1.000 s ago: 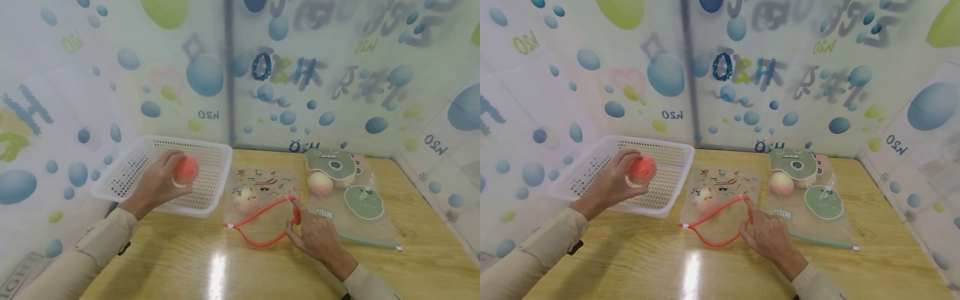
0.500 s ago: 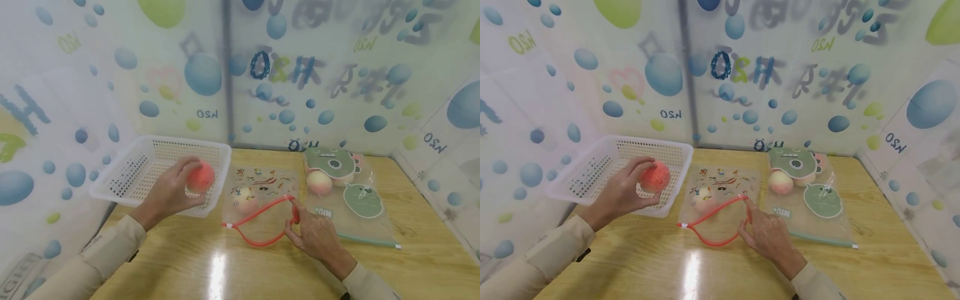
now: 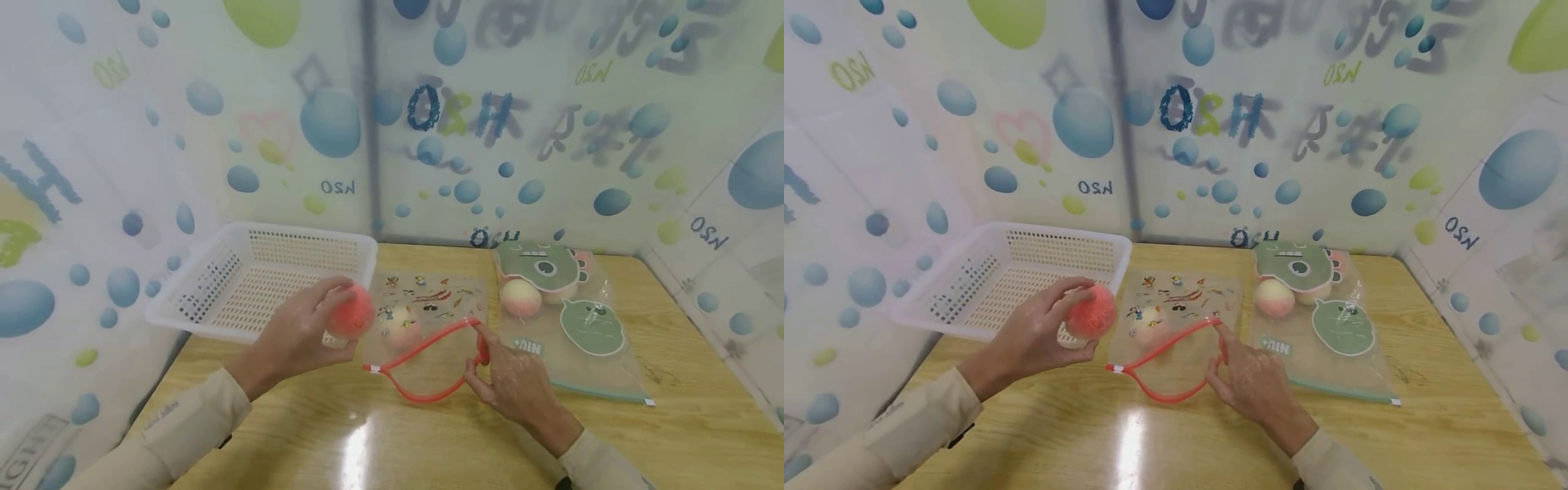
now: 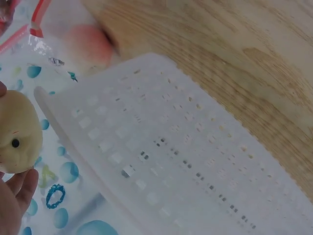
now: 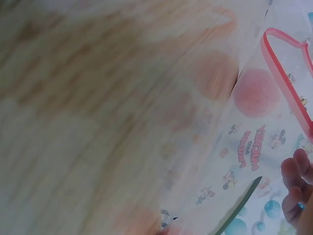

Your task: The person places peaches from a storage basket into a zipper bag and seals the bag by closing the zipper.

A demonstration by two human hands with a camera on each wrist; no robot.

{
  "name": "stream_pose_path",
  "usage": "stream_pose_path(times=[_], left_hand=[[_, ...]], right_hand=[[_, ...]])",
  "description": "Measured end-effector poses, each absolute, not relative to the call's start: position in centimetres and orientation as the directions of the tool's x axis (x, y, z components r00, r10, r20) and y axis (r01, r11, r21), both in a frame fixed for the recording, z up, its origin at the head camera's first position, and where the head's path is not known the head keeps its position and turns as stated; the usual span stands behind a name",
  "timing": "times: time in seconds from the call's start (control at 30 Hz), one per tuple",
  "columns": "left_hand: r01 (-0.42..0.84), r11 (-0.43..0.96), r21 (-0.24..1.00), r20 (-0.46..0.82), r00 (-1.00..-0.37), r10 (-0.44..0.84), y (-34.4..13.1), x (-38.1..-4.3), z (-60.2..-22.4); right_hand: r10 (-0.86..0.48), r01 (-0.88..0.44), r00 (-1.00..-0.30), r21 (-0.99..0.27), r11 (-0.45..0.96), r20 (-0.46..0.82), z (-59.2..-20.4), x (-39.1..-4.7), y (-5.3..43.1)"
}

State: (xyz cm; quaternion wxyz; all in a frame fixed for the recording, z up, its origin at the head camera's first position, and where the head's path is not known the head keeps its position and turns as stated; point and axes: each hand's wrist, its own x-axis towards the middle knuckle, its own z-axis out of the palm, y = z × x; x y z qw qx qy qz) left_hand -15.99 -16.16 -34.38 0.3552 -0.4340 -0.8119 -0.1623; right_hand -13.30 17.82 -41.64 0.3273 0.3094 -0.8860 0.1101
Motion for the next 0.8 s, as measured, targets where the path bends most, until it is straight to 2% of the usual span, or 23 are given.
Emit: stream_pose_path(times=[0.23, 0.5, 0.8], left_hand=[[0.861, 0.503, -0.073, 0.709, -0.31, 0.633, -14.0, -14.1, -34.7], [0.903, 0.4, -0.154, 0.717, -0.176, 0.675, -11.9, -12.6, -35.0], [0.896, 0.358, -0.261, 0.639, -0.118, 0.76, -10.9, -11.6, -36.1]], right_hand=[[-0.473, -0.624, -0.593, 0.0, 0.782, 0.652, -41.9, -13.3, 17.9], [-0.472, -0.617, -0.611, -0.008, 0.787, 0.635, -42.0, -13.2, 17.9], [-0.473, -0.612, -0.621, -0.01, 0.791, 0.625, -42.1, -13.0, 17.8]])
